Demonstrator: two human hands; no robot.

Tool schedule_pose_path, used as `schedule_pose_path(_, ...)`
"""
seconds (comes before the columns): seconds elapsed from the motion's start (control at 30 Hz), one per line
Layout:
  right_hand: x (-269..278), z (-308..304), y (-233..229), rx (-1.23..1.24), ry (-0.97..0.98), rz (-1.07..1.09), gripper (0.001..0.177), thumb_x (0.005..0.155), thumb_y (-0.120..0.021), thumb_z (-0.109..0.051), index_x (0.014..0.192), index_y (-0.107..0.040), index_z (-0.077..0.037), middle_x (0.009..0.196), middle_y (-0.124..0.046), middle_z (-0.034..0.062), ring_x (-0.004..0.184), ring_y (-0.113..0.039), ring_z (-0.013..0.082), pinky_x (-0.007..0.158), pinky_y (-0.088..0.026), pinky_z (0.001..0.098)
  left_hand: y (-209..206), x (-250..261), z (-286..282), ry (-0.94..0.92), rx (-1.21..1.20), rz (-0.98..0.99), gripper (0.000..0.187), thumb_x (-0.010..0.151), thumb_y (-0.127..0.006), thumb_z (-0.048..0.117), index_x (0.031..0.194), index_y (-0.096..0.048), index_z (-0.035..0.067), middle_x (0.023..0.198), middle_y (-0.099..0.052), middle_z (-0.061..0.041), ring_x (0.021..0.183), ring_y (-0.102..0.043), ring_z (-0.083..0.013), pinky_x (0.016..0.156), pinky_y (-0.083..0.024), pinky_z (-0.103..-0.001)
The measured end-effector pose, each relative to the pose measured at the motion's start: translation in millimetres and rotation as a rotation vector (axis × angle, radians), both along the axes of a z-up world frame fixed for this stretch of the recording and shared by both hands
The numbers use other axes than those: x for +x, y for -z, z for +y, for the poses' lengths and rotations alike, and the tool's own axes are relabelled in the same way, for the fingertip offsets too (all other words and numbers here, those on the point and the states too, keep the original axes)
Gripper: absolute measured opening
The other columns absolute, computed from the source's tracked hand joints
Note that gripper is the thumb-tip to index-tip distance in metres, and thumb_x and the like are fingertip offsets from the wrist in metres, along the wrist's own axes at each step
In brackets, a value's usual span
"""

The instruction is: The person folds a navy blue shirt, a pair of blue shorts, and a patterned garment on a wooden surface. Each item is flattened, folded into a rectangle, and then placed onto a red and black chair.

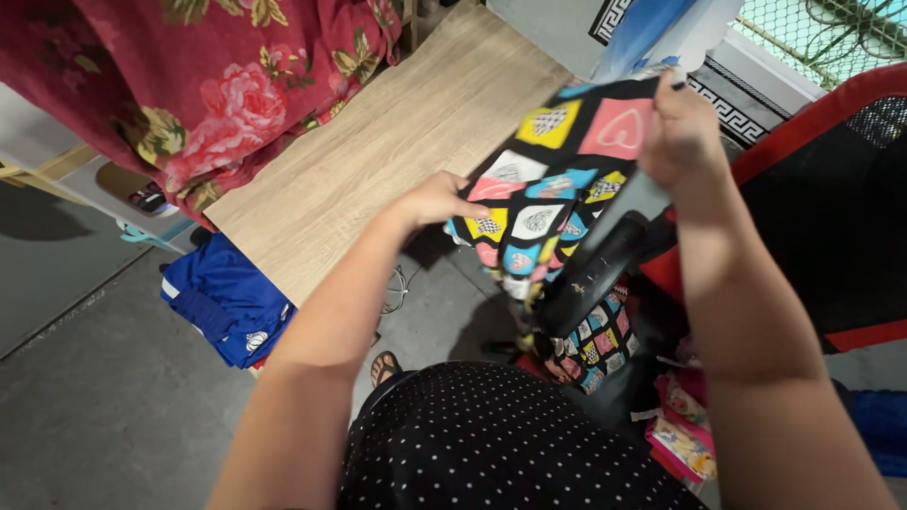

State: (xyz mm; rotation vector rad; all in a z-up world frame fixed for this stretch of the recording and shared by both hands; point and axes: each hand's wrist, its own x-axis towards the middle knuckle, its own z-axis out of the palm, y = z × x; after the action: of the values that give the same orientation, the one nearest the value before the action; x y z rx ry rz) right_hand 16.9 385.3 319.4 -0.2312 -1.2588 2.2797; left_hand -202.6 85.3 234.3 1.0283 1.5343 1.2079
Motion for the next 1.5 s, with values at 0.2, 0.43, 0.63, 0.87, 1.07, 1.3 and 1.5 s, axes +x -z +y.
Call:
schedule_pose_path(0.2, 30, 25, 2, 0.158, 0.182, -0.175, 0.044, 0.118, -0.039, -0.037, 0.136, -0.053, 0.000, 0.103, -0.065, 0.0158, 0.084, -0.067, 0.0260, 0.083, -0.061, 0.0424, 59, -77, -10, 0.011, 0.033, 0.180, 0.026, 0.090, -0.080, 0.029, 0.100, -0.078, 0.004, 0.090, -0.075, -0.002, 0.085, -0.064, -0.0076, 0.079, -0.051, -0.023)
schedule_pose_path(0.43, 30, -11, -17, -0.072, 0.125, -0.124, 0.043, 0.116, -0.034, -0.029, 0.142, -0.047, 0.002, 0.134, -0.064, 0.0207, 0.115, -0.070, 0.0355, 0.102, -0.057, 0.0502, -16, -50, -16, -0.210, -0.046, 0.118, 0.026, 0.102, -0.057, 0.033, 0.103, -0.065, 0.009, 0.079, -0.066, 0.001, 0.069, -0.063, -0.0098, 0.060, -0.057, -0.029)
schedule_pose_path(0.63, 39, 22, 14, 0.009, 0.142, -0.101, 0.033, 0.118, -0.035, -0.025, 0.140, -0.048, -0.004, 0.142, -0.060, 0.0172, 0.128, -0.065, 0.0334, 0.110, -0.055, 0.0524, -44, -44, -14, -0.318, 0.035, 0.420, 0.024, 0.098, -0.069, 0.027, 0.100, -0.067, 0.003, 0.068, -0.066, -0.006, 0.049, -0.060, -0.0113, 0.046, -0.049, -0.031)
schedule_pose_path(0.87, 53, 23, 21, 0.099, 0.256, -0.221, 0.014, 0.119, -0.040, -0.025, 0.113, -0.049, -0.016, 0.106, -0.063, 0.0182, 0.092, -0.067, 0.0330, 0.087, -0.058, 0.0551, -29, -60, -4, -0.232, 0.146, 1.036, 0.028, 0.088, -0.078, 0.032, 0.093, -0.075, 0.005, 0.083, -0.072, -0.020, 0.078, -0.068, -0.0393, 0.069, -0.053, -0.047)
schedule_pose_path(1.07, 43, 38, 48, 0.162, 0.287, -0.253, 0.022, 0.118, -0.054, -0.031, 0.114, -0.063, -0.011, 0.091, -0.056, 0.0049, 0.073, -0.048, 0.0153, 0.068, -0.038, 0.0352, 2, -53, 29, -0.472, -0.031, 0.854, 0.042, 0.106, -0.053, 0.042, 0.105, -0.067, 0.003, 0.096, -0.071, -0.026, 0.093, -0.066, -0.0455, 0.082, -0.051, -0.053)
schedule_pose_path(1.3, 29, -59, -30, 1.440, -0.096, -0.898, 0.068, 0.079, -0.083, -0.043, 0.132, -0.062, -0.006, 0.126, -0.060, 0.0313, 0.123, -0.056, 0.0398, 0.104, -0.044, 0.0470, -50, 4, 35, -0.376, 0.216, 0.755, 0.040, 0.104, -0.050, 0.041, 0.106, -0.067, 0.005, 0.098, -0.071, -0.026, 0.094, -0.066, -0.0463, 0.081, -0.051, -0.053)
schedule_pose_path(1.5, -14, -76, 6, 1.577, -0.225, -0.458, 0.056, 0.086, -0.076, -0.033, 0.130, -0.064, -0.001, 0.122, -0.069, 0.0258, 0.114, -0.066, 0.0346, 0.100, -0.049, 0.0412, -78, 62, 61, -0.189, 0.390, 0.698, 0.035, 0.103, -0.056, 0.038, 0.101, -0.064, 0.004, 0.093, -0.072, -0.023, 0.092, -0.069, -0.0432, 0.078, -0.053, -0.050)
